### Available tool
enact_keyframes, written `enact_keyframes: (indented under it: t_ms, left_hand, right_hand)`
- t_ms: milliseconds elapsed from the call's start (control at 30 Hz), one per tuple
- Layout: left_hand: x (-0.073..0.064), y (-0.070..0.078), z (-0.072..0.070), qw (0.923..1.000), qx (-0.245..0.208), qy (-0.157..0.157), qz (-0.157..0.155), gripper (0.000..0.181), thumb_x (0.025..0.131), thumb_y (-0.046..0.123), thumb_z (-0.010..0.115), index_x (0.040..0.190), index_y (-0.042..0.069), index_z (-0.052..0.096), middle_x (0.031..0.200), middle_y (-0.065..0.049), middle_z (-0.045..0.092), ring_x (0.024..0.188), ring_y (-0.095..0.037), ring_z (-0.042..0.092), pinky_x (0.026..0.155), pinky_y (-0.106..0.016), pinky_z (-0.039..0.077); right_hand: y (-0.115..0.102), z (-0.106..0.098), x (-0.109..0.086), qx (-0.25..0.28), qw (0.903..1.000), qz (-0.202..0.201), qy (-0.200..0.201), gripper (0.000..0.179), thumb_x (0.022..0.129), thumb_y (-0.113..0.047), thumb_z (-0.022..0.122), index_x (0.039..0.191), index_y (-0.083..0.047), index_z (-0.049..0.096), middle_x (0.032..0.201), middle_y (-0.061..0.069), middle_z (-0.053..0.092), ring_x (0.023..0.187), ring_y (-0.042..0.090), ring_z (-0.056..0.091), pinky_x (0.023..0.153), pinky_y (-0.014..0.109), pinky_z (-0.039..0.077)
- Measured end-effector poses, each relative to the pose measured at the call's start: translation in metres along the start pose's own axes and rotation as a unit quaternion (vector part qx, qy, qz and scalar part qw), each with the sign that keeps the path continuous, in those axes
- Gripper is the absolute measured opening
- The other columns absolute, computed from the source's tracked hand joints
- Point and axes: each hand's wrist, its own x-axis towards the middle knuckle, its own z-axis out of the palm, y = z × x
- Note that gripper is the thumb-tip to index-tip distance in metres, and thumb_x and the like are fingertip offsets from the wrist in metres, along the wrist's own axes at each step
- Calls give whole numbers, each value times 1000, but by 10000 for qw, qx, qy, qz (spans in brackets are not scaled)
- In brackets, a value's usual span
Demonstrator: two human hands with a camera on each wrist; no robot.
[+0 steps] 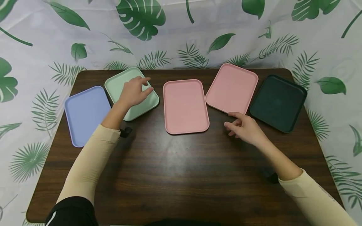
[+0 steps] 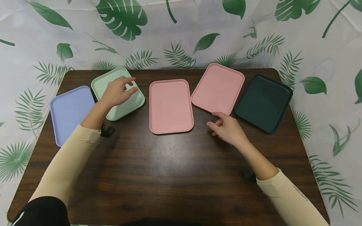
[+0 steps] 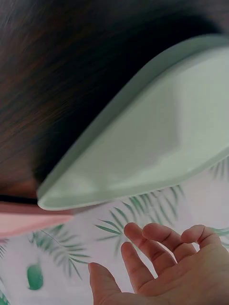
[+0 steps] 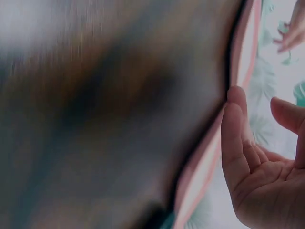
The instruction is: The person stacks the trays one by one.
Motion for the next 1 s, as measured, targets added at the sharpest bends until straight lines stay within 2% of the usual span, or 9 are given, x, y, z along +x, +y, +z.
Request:
enact_keyframes:
  t_ms: [233,367,467,567,667,733,800,900,1000]
  left_hand:
    - [27,13,21,9980,265,-572,-49,43,103,25,46,139,3,54,123,-20,59,107,-43,52,83,-62,39]
    - [38,21,28,9952,412,-868,-188,44,104,23,40,142,3,51,133,-21,53,114,-43,47,88,-61,37]
    - [45,25,34,9927,497,-1070,-269,45,105,26,40,143,4,50,133,-20,53,114,-42,47,90,-59,36]
    - [50,27,40,9912,607,-1130,-328,46,104,30,42,141,5,52,130,-19,55,117,-41,47,92,-59,36]
    - [54,28,45,9904,687,-1143,-365,44,103,31,44,138,7,56,125,-18,57,117,-41,48,94,-58,37]
    - [56,28,47,9905,711,-1126,-351,39,103,29,44,130,8,62,120,-17,58,114,-40,49,92,-57,38]
    - [57,28,49,9912,686,-1079,-338,31,102,26,45,116,9,67,111,-16,58,110,-39,50,88,-55,38]
    - [57,29,50,9925,642,-997,-308,23,101,23,46,97,9,64,100,-13,56,101,-37,51,82,-52,38]
    - [57,30,51,9931,579,-976,-305,22,101,22,46,98,9,64,95,-12,54,97,-35,51,80,-50,38]
  right_hand:
    - [4,26,13,828,9955,218,-395,66,98,-31,63,148,1,36,98,17,71,79,25,71,62,36,57]
    - [4,35,18,1448,9875,376,-504,64,98,-26,62,148,3,34,101,21,70,79,26,72,62,36,57]
    - [1,42,23,1859,9795,504,-596,62,99,-22,61,148,4,33,101,23,69,79,24,72,62,36,57]
    - [-5,49,27,2132,9727,633,-666,61,98,-20,61,147,3,34,98,22,70,77,23,72,61,36,57]
    - [-12,55,31,2218,9701,715,-685,59,98,-18,62,146,3,36,95,21,70,75,22,72,60,35,57]
    - [-15,58,33,2234,9697,742,-656,58,97,-16,63,145,3,37,93,21,71,73,22,72,59,35,57]
    - [-18,61,34,2235,9701,740,-598,56,96,-14,63,143,4,38,91,20,71,71,22,72,58,34,57]
    - [-20,64,34,2237,9709,708,-489,55,95,-10,64,142,4,39,88,18,71,69,21,71,57,33,57]
    - [-21,67,34,2182,9728,659,-418,55,95,-7,63,142,5,38,85,17,71,68,20,71,56,32,56]
